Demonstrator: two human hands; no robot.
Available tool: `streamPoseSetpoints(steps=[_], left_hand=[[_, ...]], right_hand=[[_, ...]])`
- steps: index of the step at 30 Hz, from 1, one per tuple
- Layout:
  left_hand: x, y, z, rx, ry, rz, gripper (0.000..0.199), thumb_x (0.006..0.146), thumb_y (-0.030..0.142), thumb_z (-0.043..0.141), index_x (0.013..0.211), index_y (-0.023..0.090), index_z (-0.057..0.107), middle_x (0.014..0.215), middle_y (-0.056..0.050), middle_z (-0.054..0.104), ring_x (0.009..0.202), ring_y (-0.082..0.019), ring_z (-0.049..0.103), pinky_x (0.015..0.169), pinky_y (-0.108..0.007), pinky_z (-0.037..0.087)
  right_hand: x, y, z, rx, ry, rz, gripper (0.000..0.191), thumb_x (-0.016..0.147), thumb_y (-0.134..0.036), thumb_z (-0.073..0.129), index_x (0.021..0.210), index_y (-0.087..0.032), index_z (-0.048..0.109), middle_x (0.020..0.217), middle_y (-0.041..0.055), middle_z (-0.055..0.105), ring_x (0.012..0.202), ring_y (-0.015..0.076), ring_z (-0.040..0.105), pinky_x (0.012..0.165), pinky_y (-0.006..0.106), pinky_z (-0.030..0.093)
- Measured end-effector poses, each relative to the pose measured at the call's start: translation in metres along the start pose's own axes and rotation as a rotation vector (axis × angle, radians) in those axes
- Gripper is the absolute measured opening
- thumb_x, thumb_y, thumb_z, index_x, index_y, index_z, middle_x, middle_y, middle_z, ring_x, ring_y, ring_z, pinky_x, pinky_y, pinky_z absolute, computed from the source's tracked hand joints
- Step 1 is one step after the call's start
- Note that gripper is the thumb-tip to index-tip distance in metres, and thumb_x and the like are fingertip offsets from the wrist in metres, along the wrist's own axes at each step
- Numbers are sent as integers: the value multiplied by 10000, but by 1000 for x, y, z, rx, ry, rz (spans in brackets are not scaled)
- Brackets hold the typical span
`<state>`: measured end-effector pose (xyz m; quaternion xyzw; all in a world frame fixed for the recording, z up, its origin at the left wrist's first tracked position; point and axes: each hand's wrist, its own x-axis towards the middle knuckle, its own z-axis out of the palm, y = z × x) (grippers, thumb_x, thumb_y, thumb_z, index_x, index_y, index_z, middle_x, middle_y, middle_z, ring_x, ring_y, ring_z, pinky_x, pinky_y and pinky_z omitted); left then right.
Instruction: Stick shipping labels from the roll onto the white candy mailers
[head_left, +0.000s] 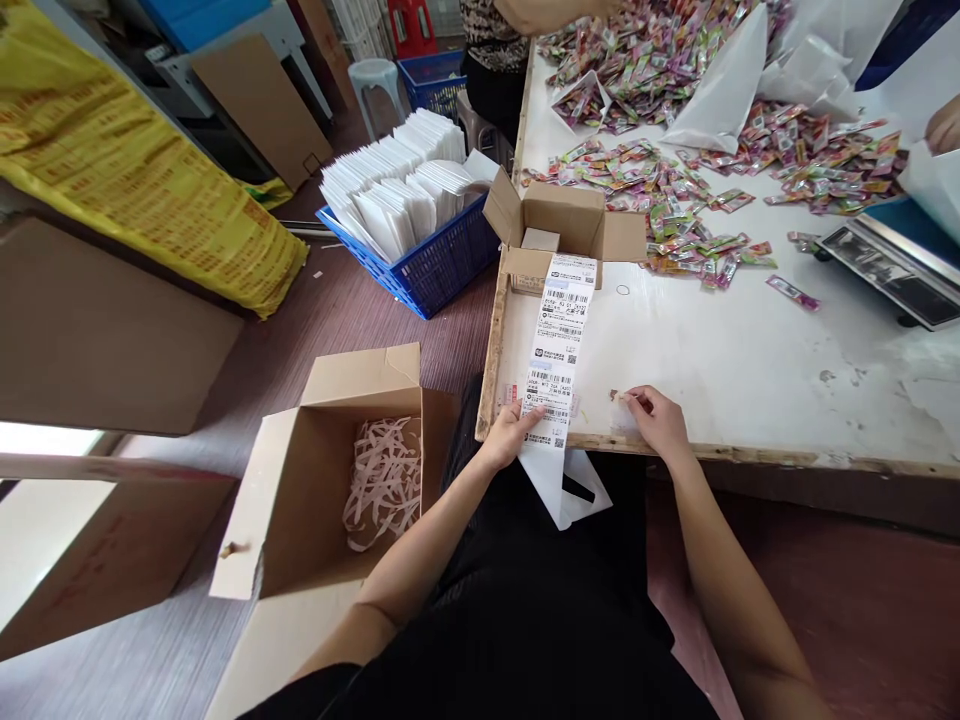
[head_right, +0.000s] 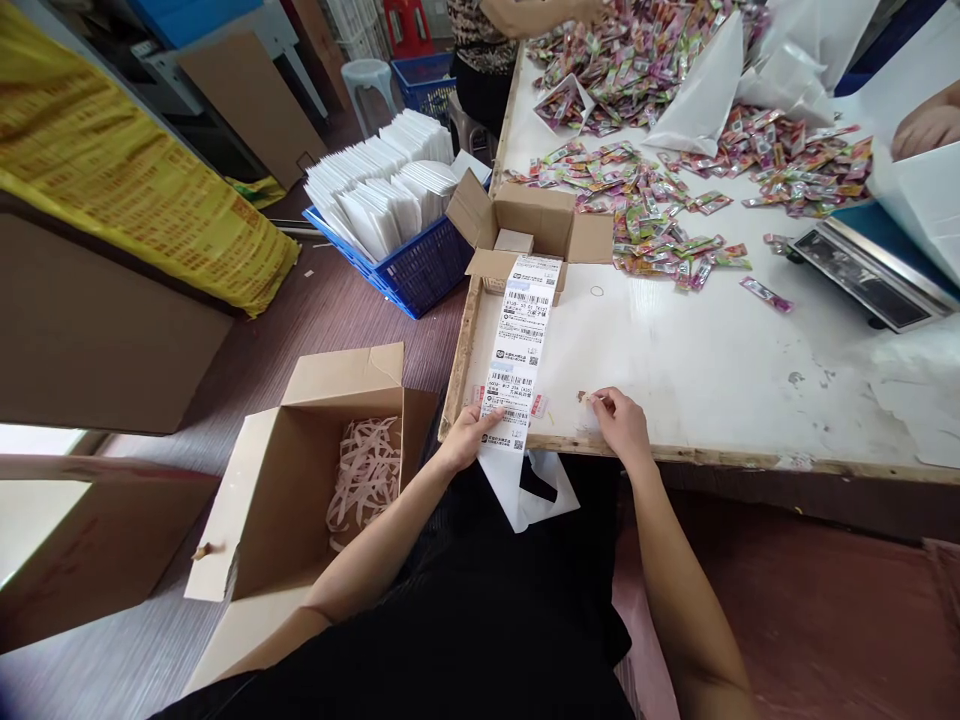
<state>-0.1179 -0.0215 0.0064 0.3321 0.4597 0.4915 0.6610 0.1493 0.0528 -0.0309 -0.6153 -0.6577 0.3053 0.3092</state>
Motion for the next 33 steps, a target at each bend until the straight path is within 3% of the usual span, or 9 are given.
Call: streamPoseSetpoints(steps=[25, 33], left_hand=[[1, -2, 0, -19, -13, 11, 512, 719, 508, 815, 1032, 119, 704, 1066, -139, 753, 940, -269, 722, 880, -399, 560], [0, 0, 1, -34, -18, 9, 490, 730, 491, 813, 1028, 118, 704, 1059, -144, 754, 998, -280, 716, 929, -416, 548]], right_hand=[[-1, 2, 0, 6, -1, -4, 407, 846, -587, 526, 900, -215, 680, 768, 47, 664, 714, 195, 579, 691, 315, 424], [0, 2, 1, 6, -1, 18, 420, 834, -599, 525, 900, -214, 679, 766, 43, 659, 702, 190, 567, 688, 319, 420]])
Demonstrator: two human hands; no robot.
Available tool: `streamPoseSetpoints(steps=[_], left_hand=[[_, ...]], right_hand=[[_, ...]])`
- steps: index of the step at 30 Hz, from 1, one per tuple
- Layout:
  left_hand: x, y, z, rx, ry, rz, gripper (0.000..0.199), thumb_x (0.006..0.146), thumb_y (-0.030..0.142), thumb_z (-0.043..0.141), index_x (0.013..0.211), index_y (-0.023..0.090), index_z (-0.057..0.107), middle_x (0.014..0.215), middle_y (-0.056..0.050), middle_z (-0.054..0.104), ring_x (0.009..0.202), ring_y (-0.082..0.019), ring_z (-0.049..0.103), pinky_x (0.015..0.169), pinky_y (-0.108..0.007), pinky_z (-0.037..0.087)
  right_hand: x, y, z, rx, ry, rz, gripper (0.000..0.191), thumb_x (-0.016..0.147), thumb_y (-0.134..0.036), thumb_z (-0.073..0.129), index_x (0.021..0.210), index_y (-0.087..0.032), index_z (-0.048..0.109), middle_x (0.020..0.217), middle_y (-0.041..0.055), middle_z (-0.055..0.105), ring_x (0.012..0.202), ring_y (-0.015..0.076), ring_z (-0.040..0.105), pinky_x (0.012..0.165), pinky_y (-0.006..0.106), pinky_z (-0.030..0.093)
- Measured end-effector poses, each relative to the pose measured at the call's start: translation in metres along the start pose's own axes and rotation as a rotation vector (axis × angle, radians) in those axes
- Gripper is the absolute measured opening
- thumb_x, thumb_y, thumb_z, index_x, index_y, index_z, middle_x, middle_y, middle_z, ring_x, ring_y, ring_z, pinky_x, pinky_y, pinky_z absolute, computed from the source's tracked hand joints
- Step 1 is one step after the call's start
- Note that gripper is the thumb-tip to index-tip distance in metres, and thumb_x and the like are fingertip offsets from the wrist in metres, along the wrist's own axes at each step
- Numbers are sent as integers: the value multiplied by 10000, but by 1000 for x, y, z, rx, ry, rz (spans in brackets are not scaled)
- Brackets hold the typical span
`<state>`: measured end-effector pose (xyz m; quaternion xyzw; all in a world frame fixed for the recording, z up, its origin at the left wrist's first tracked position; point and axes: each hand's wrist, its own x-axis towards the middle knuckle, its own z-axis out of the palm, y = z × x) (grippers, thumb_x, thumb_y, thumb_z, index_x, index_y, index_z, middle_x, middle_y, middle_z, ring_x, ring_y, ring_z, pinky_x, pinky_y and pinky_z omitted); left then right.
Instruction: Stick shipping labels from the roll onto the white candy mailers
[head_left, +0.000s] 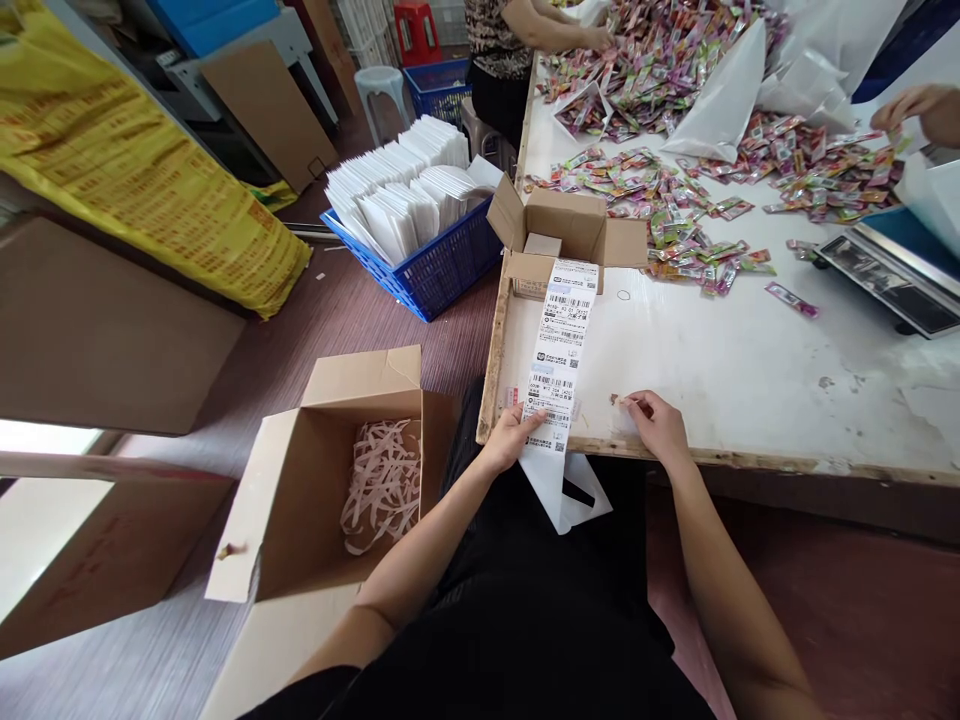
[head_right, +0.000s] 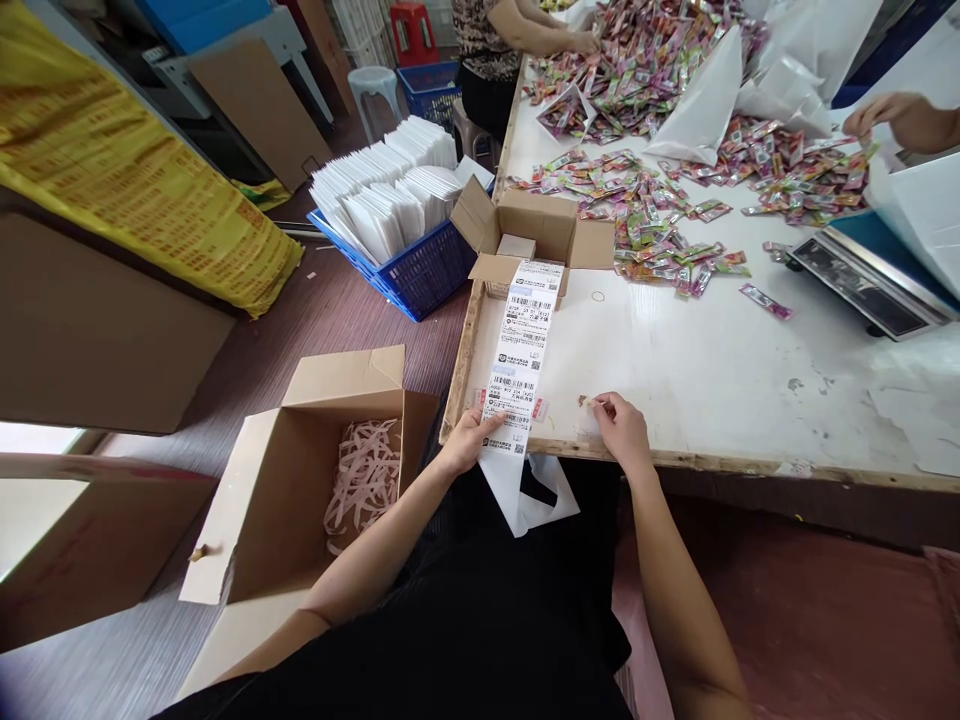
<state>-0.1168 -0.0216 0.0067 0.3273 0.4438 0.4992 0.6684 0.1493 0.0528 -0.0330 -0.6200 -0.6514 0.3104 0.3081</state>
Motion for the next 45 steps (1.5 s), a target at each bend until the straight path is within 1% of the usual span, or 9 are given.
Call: streamPoseSetpoints(steps=[12, 25, 28, 33, 35, 37, 41, 43, 45], left_hand=[[0, 2, 1, 6, 19, -18, 556, 676, 510, 845, 1035, 112, 696, 1065, -145, 756, 959, -269, 724, 895, -389, 556], [3, -3, -6, 40, 13, -6, 525, 733, 500, 806, 1071, 115, 692, 1089, -151, 748, 1000, -274, 714, 896, -391, 553], [2, -1, -6, 45, 16, 0, 520, 736, 502, 801, 1066, 113, 698, 1091, -150, 749, 994, -280, 716, 898, -398, 556], [0, 6, -2, 52, 0, -3, 522, 730, 483, 806, 1083, 114, 700, 1021, -138, 766, 1045, -302, 705, 936, -421, 554], [0, 8, 0, 57, -2, -9, 515, 731, 480, 804, 1083, 121, 698, 996, -132, 770, 1050, -305, 706, 930, -426, 560], [0, 9, 0, 67, 2, -10, 514, 732, 497, 796, 1069, 121, 697, 1011, -139, 768, 1052, -307, 706, 916, -422, 567], [1, 9, 1, 67, 7, -3, 525, 725, 505, 800, 1063, 119, 690, 1034, -151, 762, 1061, -316, 703, 907, -427, 571], [1, 10, 1, 61, 6, 1, 534, 723, 500, 803, 1081, 123, 681, 1026, -149, 762, 1068, -320, 700, 915, -437, 567], [0, 10, 2, 64, 2, 23, 548, 722, 487, 806, 1116, 134, 662, 1047, -146, 756, 1086, -319, 692, 935, -445, 557]], right_hand=[[-1, 0, 1, -6, 3, -1, 369, 840, -551, 533, 902, -218, 680, 781, 41, 670, 717, 192, 582, 700, 316, 424], [3, 2, 2, 68, 4, -5, 367, 838, -552, 543, 888, -215, 679, 763, 40, 655, 727, 198, 577, 716, 334, 445], [4, 2, -7, 103, 229, -54, 362, 855, -527, 523, 891, -196, 665, 861, 77, 664, 752, 203, 570, 735, 353, 467], [7, 19, -55, -120, 980, -104, 344, 869, -421, 543, 1096, -165, 585, 1156, 194, 583, 1070, 312, 533, 965, 504, 415], [16, 35, -77, -246, 1137, -38, 480, 838, -433, 614, 1219, -159, 512, 1274, 245, 507, 1235, 381, 437, 1038, 580, 322], [32, 54, -93, -313, 1108, 42, 653, 797, -469, 666, 1314, -150, 430, 1380, 283, 409, 1323, 434, 335, 1044, 633, 266], [83, 82, -104, -402, 748, 113, 807, 729, -477, 710, 1365, -101, 386, 1451, 307, 327, 1328, 456, 265, 1025, 650, 235], [108, 87, -106, -471, 675, 99, 749, 733, -418, 689, 1343, -72, 428, 1439, 314, 347, 1293, 428, 286, 1020, 620, 231], [128, 86, -111, -506, 671, 103, 544, 765, -332, 604, 1229, -57, 534, 1334, 311, 449, 1213, 391, 343, 987, 592, 245]])
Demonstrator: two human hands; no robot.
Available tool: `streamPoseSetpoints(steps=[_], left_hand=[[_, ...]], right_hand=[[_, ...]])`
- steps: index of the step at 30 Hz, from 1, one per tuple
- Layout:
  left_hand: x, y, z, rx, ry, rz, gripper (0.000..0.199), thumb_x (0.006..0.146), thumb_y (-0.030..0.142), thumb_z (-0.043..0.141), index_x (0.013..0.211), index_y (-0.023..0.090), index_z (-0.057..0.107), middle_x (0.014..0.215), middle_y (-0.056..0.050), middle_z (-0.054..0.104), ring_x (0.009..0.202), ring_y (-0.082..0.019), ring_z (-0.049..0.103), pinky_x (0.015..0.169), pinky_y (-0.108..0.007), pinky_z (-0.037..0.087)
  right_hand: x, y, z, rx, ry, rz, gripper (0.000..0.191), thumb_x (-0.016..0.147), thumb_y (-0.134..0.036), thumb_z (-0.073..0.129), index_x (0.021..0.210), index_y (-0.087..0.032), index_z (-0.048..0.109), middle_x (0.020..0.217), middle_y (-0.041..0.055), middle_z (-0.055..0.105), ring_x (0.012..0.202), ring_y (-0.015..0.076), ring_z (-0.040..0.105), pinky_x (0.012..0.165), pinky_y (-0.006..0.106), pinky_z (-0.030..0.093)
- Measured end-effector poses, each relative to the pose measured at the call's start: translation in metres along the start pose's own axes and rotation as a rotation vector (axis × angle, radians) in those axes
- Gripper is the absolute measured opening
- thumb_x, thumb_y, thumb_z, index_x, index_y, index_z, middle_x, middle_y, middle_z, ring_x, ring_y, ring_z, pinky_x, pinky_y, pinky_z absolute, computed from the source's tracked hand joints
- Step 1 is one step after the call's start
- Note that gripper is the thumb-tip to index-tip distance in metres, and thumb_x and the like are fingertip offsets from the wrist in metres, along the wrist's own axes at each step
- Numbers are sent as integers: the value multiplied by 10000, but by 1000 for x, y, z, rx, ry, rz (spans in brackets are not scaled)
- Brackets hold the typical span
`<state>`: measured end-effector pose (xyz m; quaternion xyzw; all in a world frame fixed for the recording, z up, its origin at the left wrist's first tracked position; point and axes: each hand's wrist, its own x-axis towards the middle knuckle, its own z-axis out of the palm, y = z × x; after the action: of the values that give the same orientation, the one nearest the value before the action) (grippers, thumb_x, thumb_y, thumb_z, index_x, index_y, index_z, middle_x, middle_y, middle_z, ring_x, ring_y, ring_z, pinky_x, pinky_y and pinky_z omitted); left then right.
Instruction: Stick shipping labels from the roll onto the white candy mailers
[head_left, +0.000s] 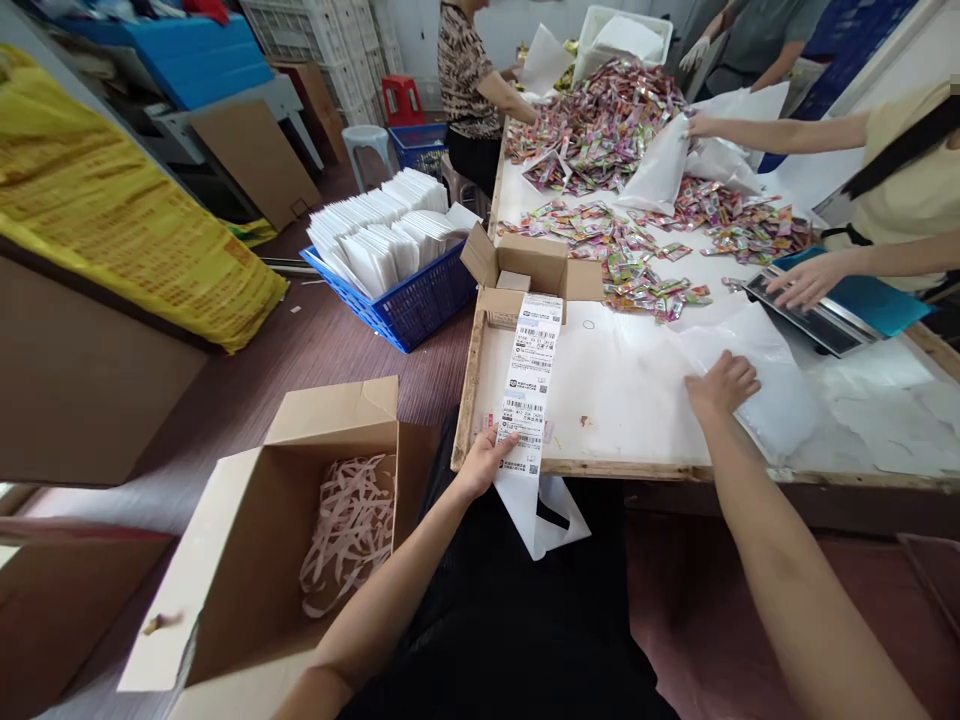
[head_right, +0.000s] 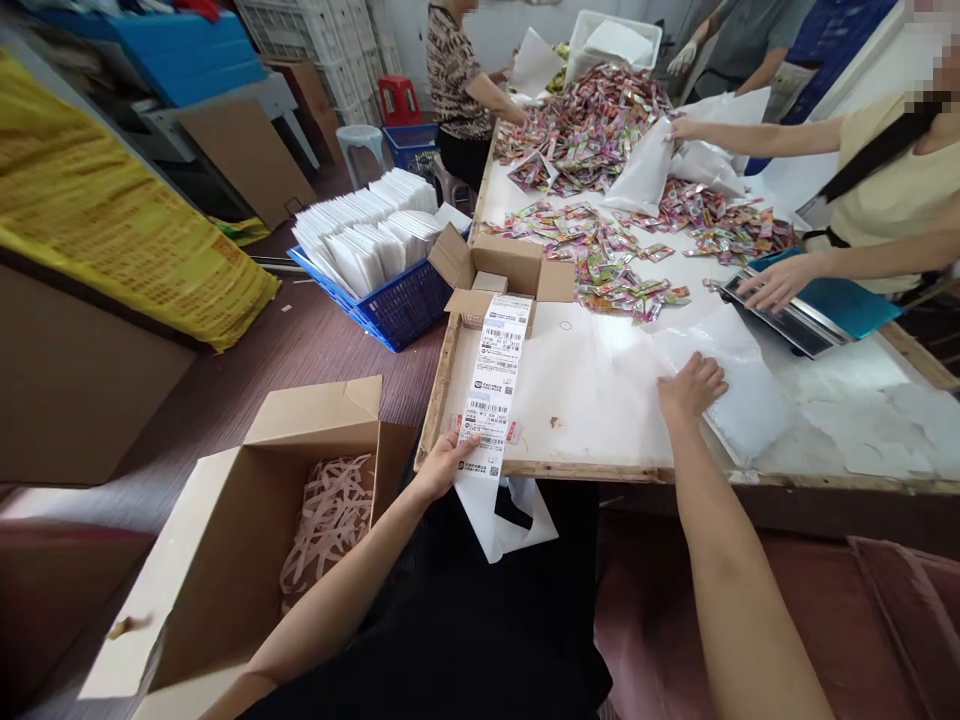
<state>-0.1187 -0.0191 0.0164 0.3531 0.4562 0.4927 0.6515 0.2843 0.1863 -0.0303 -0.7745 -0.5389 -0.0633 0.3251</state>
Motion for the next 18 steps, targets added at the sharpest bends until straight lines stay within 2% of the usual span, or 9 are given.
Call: streamPoseSetpoints(steps=[2, 5, 7, 10, 12, 15, 16, 18], left_hand=[[-2, 1, 1, 15, -1, 51, 565, 739, 468, 793, 1174, 148, 624, 1108, -143, 739, 1124, -310, 674, 971, -448, 535], [-6, 3, 1, 120, 62, 168, 609, 783, 455, 751, 1270, 161, 536, 1229, -153, 683, 1206, -295, 623, 1042, -453, 480], [-11, 6, 2, 271, 183, 254, 635, 789, 431, 746, 1308, 166, 493, 1322, -169, 619, 1286, -296, 560, 1099, -456, 425], [-15, 18, 10, 534, 337, 390, 578, 810, 379, 727, 1312, 194, 506, 1428, -156, 530, 1396, -291, 437, 1185, -445, 305], [-11, 25, 23, 622, 286, 412, 524, 852, 384, 680, 1315, 202, 517, 1401, -148, 549, 1352, -282, 479, 1157, -432, 338], [8, 26, 51, 615, 72, 255, 532, 871, 467, 640, 1305, 182, 525, 1212, -149, 646, 1032, -258, 655, 898, -385, 513], [15, 24, 62, 626, 10, 188, 505, 861, 495, 641, 1241, 172, 565, 1099, -131, 675, 908, -239, 670, 801, -358, 526], [26, 16, 81, 715, -73, 116, 378, 826, 505, 670, 981, 161, 642, 842, -71, 666, 728, -203, 642, 681, -313, 502]], right_hand=[[13, -4, -1, 11, -12, -3, 341, 765, -252, 515, 1042, -80, 618, 1144, 270, 558, 1096, 348, 404, 935, 557, 277], [10, -8, -16, 77, -45, -114, 244, 738, -221, 474, 906, -137, 631, 975, 179, 610, 971, 291, 462, 880, 471, 318], [-12, -8, -34, 129, -49, -256, 208, 745, -243, 485, 879, -165, 623, 931, 134, 625, 932, 268, 492, 858, 422, 331], [-68, -4, -69, 208, -27, -490, 133, 770, -251, 495, 811, -199, 610, 885, 97, 642, 908, 250, 530, 836, 384, 340], [-107, 2, -90, 235, -3, -576, 122, 800, -237, 489, 762, -212, 603, 893, 87, 656, 903, 240, 547, 829, 373, 343], [-145, 17, -108, 201, -20, -579, 210, 864, -254, 475, 694, -216, 593, 897, 84, 670, 885, 235, 549, 807, 367, 346], [-151, 23, -111, 182, -45, -568, 236, 879, -266, 469, 688, -215, 598, 902, 85, 674, 887, 239, 548, 805, 370, 349], [-157, 35, -118, 148, -110, -537, 258, 895, -288, 452, 722, -215, 628, 969, 94, 681, 931, 257, 548, 825, 390, 359]])
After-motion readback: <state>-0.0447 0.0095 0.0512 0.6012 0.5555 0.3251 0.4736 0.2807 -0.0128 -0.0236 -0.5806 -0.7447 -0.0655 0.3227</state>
